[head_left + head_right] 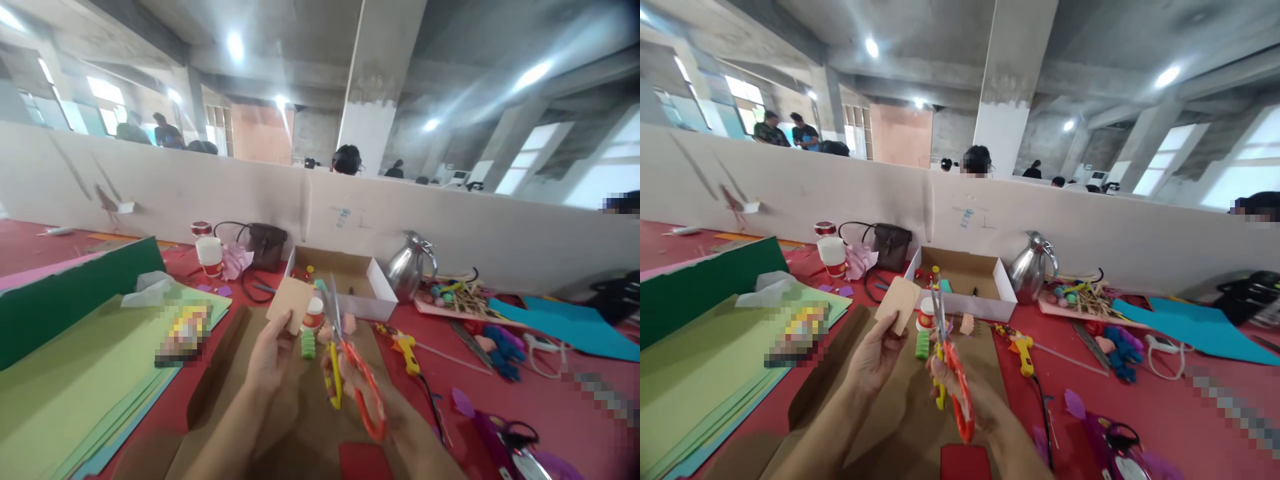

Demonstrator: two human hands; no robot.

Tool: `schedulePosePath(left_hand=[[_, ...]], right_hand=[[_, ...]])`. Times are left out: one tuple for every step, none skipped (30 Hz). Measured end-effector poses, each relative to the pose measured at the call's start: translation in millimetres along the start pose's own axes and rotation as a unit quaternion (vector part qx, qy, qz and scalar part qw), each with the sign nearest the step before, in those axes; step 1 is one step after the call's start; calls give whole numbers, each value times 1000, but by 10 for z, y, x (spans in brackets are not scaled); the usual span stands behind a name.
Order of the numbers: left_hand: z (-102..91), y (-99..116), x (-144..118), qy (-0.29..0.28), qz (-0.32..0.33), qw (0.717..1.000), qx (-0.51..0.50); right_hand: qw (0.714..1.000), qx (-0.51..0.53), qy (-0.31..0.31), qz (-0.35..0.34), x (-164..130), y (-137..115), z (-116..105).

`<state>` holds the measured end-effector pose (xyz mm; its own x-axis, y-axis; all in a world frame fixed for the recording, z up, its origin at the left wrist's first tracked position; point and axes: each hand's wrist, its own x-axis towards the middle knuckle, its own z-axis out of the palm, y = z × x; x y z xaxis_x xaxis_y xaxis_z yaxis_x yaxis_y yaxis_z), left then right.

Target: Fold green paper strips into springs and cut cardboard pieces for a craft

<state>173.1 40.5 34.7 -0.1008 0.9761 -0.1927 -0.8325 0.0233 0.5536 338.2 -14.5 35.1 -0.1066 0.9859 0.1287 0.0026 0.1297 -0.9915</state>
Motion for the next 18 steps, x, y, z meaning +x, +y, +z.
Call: schedulePosePath(left_hand=[[-35, -12, 9, 4, 9, 1000, 6], [-80, -32, 16, 6, 16, 1000, 15], [-129, -57, 20, 7, 20, 999, 25], [-175, -83, 20, 8, 25, 999, 33], [-214, -108, 16, 9, 29, 999, 38], [-241, -130, 6, 8, 33, 999, 41], [-253, -145, -8, 4, 37, 998, 44], [-250, -154, -25, 0, 42, 998, 45], [-236, -157, -46, -5, 46, 998, 46], [-214, -155, -67, -14, 48, 998, 47], [-188, -150, -87, -19, 47, 997, 50], [-163, -143, -105, -23, 44, 997, 55], [-142, -137, -120, -26, 39, 997, 62], [-127, -133, -131, -28, 35, 997, 71], [-118, -132, -138, -30, 33, 996, 80], [-114, -133, -142, -28, 33, 995, 89], [-114, -136, -144, -24, 34, 994, 98], [-116, -140, -144, -18, 34, 994, 105]], right_hand=[[1000, 3, -13, 8, 1, 26, 18], [1000, 7, -23, 15, -4, 61, 39], [999, 12, -34, 25, -14, 103, 58], [998, 18, -46, 36, -28, 147, 73], [997, 25, -57, 47, -43, 191, 82], [996, 31, -66, 58, -58, 232, 86], [994, 38, -74, 68, -71, 268, 85], [993, 45, -79, 77, -78, 298, 79], [992, 51, -81, 85, -80, 322, 71], [991, 56, -81, 91, -76, 342, 64], [990, 61, -80, 96, -66, 358, 57], [990, 64, -78, 100, -52, 371, 53], [990, 67, -75, 103, -36, 383, 52], [989, 68, -73, 105, -21, 392, 53], [989, 69, -71, 107, -7, 400, 56], [989, 68, -69, 109, 4, 405, 60], [989, 66, -68, 110, 10, 407, 64], [990, 63, -66, 111, 12, 404, 66]])
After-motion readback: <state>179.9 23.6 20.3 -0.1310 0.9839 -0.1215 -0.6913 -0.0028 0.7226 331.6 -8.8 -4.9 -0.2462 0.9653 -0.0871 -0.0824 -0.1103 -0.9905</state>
